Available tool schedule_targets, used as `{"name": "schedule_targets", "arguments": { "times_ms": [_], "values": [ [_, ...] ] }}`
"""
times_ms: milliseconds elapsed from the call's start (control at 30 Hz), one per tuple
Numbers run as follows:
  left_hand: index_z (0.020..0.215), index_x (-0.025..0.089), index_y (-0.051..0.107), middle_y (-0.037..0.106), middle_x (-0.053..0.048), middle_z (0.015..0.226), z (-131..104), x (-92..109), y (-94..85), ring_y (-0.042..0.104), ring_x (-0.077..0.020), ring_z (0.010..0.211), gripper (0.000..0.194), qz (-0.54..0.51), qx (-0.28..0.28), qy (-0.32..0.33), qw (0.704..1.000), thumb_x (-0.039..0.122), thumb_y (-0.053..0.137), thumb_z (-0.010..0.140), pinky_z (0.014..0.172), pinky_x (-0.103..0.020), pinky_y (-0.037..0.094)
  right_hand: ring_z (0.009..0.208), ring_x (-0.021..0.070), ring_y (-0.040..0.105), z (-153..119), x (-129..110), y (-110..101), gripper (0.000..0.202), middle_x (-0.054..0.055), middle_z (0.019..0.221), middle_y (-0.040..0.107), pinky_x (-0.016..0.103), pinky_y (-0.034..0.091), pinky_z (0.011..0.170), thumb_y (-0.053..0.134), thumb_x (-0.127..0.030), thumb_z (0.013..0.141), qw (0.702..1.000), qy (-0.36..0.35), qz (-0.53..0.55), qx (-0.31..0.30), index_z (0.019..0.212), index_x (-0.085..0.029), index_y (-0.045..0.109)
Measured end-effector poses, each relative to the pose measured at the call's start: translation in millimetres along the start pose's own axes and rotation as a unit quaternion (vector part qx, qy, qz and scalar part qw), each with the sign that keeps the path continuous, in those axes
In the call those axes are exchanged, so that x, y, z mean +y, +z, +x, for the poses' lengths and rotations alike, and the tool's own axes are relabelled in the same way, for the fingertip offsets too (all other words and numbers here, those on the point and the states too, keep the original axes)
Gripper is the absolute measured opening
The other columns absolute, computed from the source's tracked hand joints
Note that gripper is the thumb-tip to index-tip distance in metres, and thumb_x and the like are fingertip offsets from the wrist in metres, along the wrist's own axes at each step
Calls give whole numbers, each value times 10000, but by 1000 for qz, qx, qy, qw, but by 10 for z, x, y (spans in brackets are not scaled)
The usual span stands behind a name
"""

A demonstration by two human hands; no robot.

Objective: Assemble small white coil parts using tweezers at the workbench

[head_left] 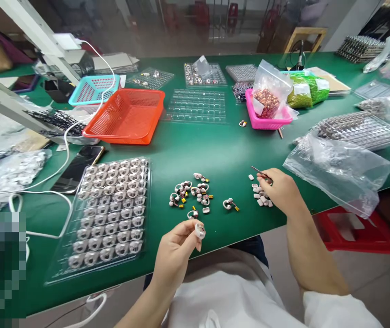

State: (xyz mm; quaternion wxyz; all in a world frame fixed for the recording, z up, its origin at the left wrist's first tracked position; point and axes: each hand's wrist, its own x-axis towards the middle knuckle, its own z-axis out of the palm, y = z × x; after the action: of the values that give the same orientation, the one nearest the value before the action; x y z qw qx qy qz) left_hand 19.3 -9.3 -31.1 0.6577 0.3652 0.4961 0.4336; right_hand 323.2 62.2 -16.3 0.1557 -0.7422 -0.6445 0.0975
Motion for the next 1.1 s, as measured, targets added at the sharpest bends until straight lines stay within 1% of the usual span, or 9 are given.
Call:
{"name": "schedule_targets", "arguments": {
  "times_ms": [133,300,400,567,667,800,867,1000,1100],
  "values": [
    [839,145,733,614,-12,732,-14,17,-34,503,-99,609,161,6,17,5,1000,305,729,833,584,-218,403,847,229,643,174,-17,-76,180,78,973,702,302,425,688,528,-246,904,998,-9,-36,-47,929,-188,697],
    [821,141,736,629,-20,751,-32,48,-82,505,-95,600,174,10,38,5,999,315,737,823,581,-216,417,660,173,630,203,-48,-159,147,19,789,715,253,361,550,575,-278,867,987,-42,-58,-144,773,-221,673],
    [834,148,738,637,-20,756,-25,41,-66,518,-103,617,162,2,33,1,999,310,741,821,583,-214,428,642,163,634,208,-101,-130,141,20,742,718,240,347,530,613,-269,840,981,-55,-70,-172,717,-215,654],
    [835,144,741,640,-15,731,-7,45,-10,527,-100,601,161,-19,32,0,999,301,759,802,600,-221,442,605,168,603,224,-171,-53,180,41,727,691,255,316,510,565,-225,854,981,-52,-108,-155,681,-193,605],
    [851,138,742,650,-23,758,-5,51,-16,536,-102,602,171,-31,38,8,999,302,762,803,611,-232,450,716,198,621,149,-233,-39,164,66,828,685,270,350,569,515,-214,893,985,-61,-116,-113,760,-185,606],
    [864,149,735,653,-21,786,-20,65,-55,546,-100,630,150,-62,24,11,998,298,731,843,621,-225,453,684,168,600,-172,-446,-6,111,27,822,661,277,409,657,497,-228,948,988,-142,34,-57,914,-200,599],
    [870,154,733,667,-25,799,-35,75,-61,560,-105,641,143,-85,13,8,996,295,733,843,623,-224,463,648,152,578,-395,-605,46,106,9,785,646,269,429,658,487,-242,977,965,-184,163,-94,964,-213,588],
    [911,154,736,709,-42,813,-77,94,-46,620,-135,714,170,-111,4,4,994,298,758,823,705,-242,503,746,159,596,-759,-937,229,101,35,908,663,263,462,669,506,-226,991,862,-257,395,-187,1012,-235,605],
    [923,158,742,727,-51,841,-112,96,-50,649,-154,786,186,-115,3,5,993,312,766,822,773,-255,519,740,164,591,-875,-1106,374,82,35,862,653,266,463,643,569,-244,972,821,-222,486,-201,982,-228,649]
  ]
}}
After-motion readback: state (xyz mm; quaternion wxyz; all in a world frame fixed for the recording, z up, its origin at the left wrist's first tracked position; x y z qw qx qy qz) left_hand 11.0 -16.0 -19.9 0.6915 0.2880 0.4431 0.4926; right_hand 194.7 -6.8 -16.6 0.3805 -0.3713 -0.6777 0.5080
